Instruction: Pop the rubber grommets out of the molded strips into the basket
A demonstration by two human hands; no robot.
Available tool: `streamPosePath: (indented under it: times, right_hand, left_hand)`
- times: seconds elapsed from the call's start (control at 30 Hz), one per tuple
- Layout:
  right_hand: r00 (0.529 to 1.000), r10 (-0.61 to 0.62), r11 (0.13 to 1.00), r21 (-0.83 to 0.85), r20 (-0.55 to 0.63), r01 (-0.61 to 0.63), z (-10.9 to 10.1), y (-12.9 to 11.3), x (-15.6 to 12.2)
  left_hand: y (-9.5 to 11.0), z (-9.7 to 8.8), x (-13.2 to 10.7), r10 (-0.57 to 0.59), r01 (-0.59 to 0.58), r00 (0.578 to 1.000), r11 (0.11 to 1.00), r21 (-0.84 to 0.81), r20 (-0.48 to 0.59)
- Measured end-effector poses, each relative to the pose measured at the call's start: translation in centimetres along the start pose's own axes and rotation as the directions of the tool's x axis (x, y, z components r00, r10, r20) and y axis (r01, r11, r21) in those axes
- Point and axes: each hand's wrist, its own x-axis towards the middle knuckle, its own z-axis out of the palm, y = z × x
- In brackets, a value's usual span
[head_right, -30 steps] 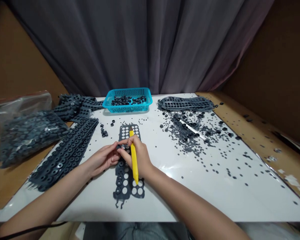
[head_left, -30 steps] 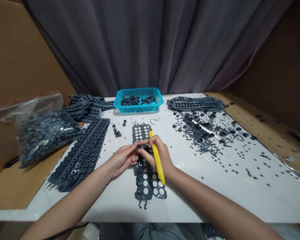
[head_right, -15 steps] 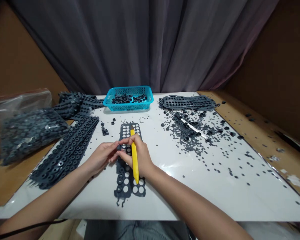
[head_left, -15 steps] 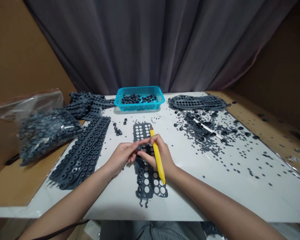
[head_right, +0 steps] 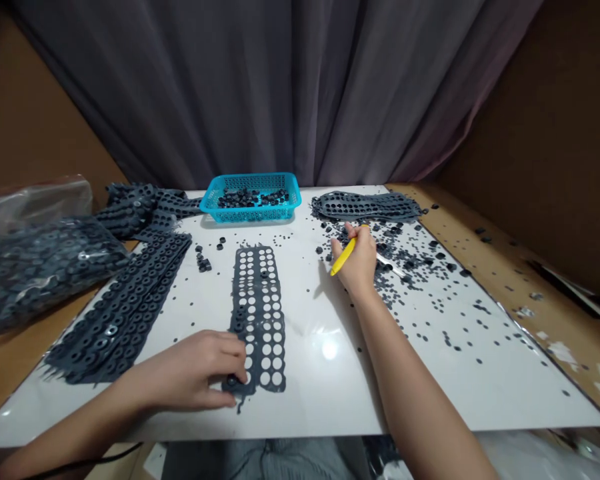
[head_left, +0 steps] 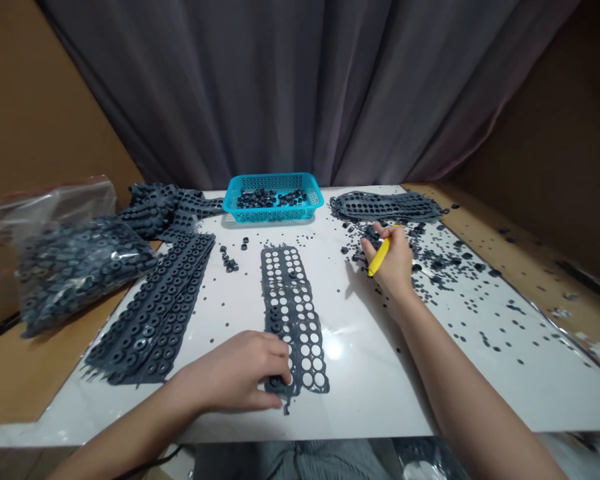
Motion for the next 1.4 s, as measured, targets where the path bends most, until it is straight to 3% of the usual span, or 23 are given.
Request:
streamPosePath:
  times: [0.07, 0.13, 0.27, 0.37, 0.43, 0.47, 0.53, 0.6, 0.63, 0.83, 0.93, 1.03, 1.2, 1.4]
  right_hand:
    - [0.993, -0.002, 0.987, 0.162, 0.119, -0.017, 0.6, -1.6, -1.2]
    - [0.949, -0.007, 0.938, 0.330, 0.314, -0.102, 1.2, -3.6, -2.8]
    - [0.755, -0.002, 0.816, 0.437, 0.656, -0.378, 2.0, -6.5, -6.2]
    - [0.618, 0.045, 0.743, 0.387, 0.785, -0.546, 2.5, -7.5, -8.3]
    - [0.570, 0.094, 0.726, 0.336, 0.816, -0.600, 2.8, -7.8, -9.2]
    - [0.567, 0.122, 0.728, 0.314, 0.815, -0.609, 2.9, -7.8, -9.5]
    - [0.586, 0.156, 0.749, 0.291, 0.795, -0.595, 3.1, -7.9, -9.8]
    - [0.600, 0.154, 0.772, 0.283, 0.785, -0.569, 3.3, -7.8, -9.9]
    - [0.601, 0.145, 0.782, 0.281, 0.786, -0.556, 3.3, -7.8, -10.0]
    - [0.600, 0.091, 0.851, 0.251, 0.795, -0.462, 3.2, -8.1, -10.0]
    - [0.634, 0.024, 0.929, 0.217, 0.773, -0.299, 3.2, -8.7, -10.0]
    - [0.663, -0.014, 0.969, 0.173, 0.749, -0.175, 3.4, -9.0, -10.0]
    - [0.679, 0.001, 0.960, 0.189, 0.734, -0.206, 3.4, -8.9, -10.1]
    - [0.687, 0.002, 0.946, 0.222, 0.727, -0.237, 3.3, -8.6, -10.2]
  left_hand:
    - [0.1, 0.6, 0.2, -0.004, 0.003, 1.000, 0.998, -0.055, -0.004]
    - [-0.1, 0.6, 0.2, -0.010, 0.006, 0.999, 0.989, -0.151, -0.031]
    - [-0.1, -0.1, 0.0, -0.070, 0.055, 0.997, 0.942, -0.331, -0.033]
    - [-0.3, -0.9, -0.2, -0.105, 0.103, 0.994, 0.891, -0.442, 0.021]
    - [-0.9, -1.4, -0.2, -0.177, 0.143, 0.984, 0.885, -0.443, -0.036]
    - [-1.3, -1.6, -0.2, -0.239, 0.176, 0.964, 0.899, -0.402, -0.113]
    - [-2.3, -1.8, -0.1, -0.342, 0.266, 0.887, 0.927, -0.263, -0.309]
    - [-3.3, -1.7, 0.1, -0.357, 0.330, 0.823, 0.933, -0.141, -0.442]
    - [-3.7, -1.5, 0.2, -0.345, 0.338, 0.813, 0.936, -0.102, -0.469]
    - [-4.5, -0.6, 0.5, -0.253, 0.297, 0.848, 0.955, 0.023, -0.466]
    - [-4.4, -0.7, 0.7, -0.195, 0.237, 0.880, 0.971, 0.044, -0.432]
    - [-4.4, -1.2, 1.2, -0.117, 0.150, 0.940, 0.985, 0.079, -0.321]
    - [-4.9, -1.6, 2.0, -0.010, 0.073, 0.975, 0.959, 0.275, -0.222]
    - [-6.2, -0.5, 2.2, 0.132, 0.002, 0.970, 0.832, 0.555, -0.203]
